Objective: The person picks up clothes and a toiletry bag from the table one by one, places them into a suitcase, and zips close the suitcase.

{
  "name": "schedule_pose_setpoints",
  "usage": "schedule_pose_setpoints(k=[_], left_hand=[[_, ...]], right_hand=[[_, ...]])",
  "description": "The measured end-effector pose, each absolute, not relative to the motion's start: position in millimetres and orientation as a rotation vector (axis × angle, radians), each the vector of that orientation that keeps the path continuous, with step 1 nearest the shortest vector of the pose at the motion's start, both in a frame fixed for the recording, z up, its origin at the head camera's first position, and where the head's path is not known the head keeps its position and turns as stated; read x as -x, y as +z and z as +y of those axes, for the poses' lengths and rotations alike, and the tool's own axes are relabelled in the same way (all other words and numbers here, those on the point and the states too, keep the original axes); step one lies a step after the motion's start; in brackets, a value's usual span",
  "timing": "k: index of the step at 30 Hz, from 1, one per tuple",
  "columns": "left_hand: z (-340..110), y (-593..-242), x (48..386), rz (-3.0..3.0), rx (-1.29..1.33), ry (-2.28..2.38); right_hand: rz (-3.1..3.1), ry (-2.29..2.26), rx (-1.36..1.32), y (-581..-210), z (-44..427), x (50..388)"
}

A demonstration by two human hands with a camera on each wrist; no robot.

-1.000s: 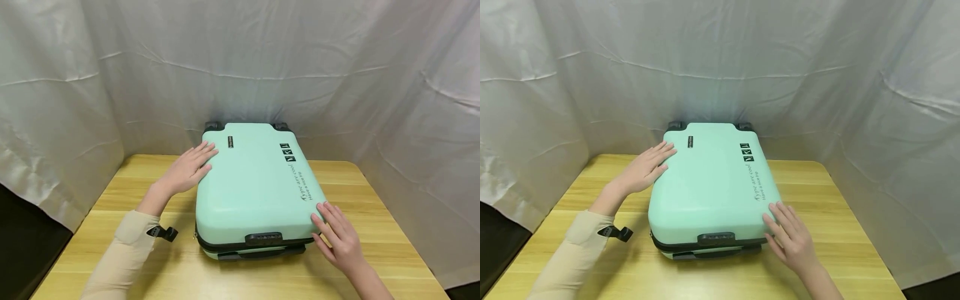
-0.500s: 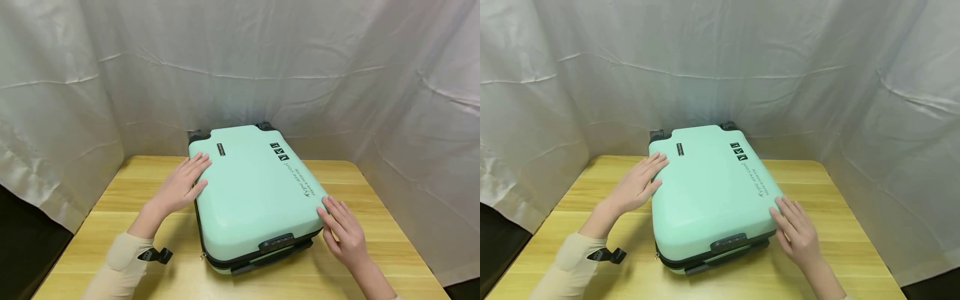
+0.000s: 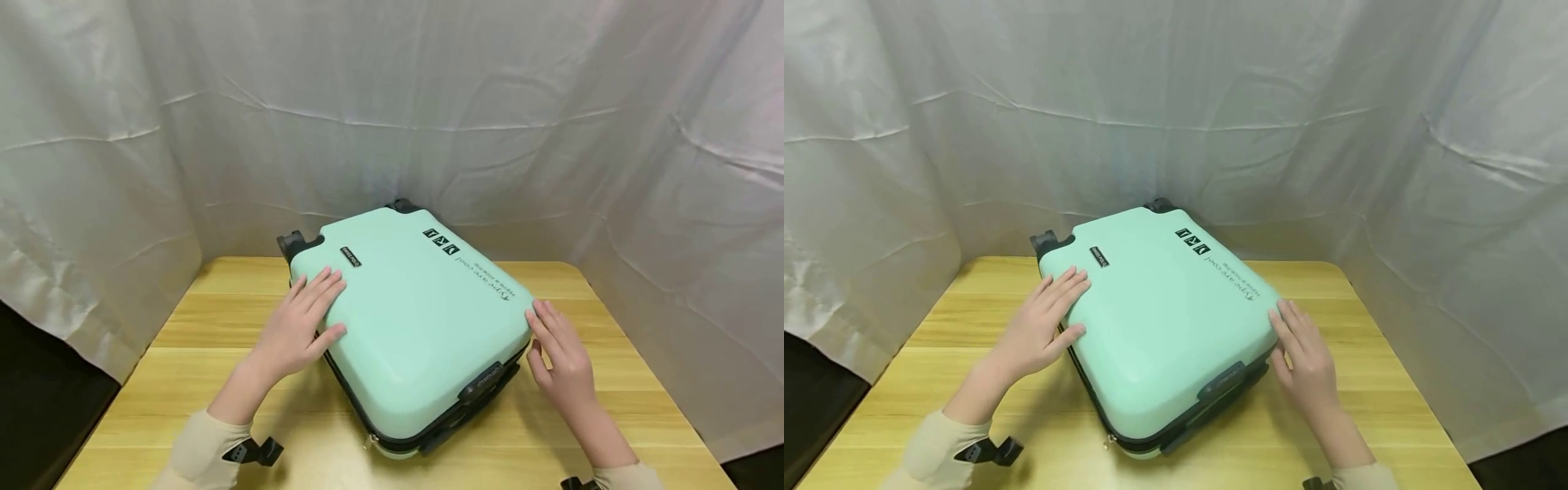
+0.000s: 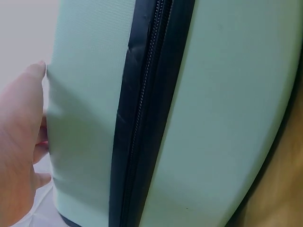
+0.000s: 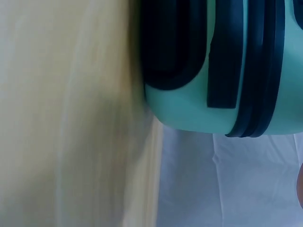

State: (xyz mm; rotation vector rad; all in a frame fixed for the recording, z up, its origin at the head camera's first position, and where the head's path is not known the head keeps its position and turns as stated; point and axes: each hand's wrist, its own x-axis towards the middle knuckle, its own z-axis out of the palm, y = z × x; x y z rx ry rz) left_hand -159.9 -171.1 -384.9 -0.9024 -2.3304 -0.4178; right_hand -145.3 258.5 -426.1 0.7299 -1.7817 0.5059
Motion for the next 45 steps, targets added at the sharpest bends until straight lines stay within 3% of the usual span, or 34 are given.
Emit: schedule_pose_setpoints(k=[22,45], left_hand=[[-149,-394,152,-2.269,0.945,-0.325],[-124,-394,149,-2.229,0.834,-0.261]], right_hand=[[-2.104,0.496,-0.588,-419,280,194],[-2.106,0.410,-0.939,-396,272,148]])
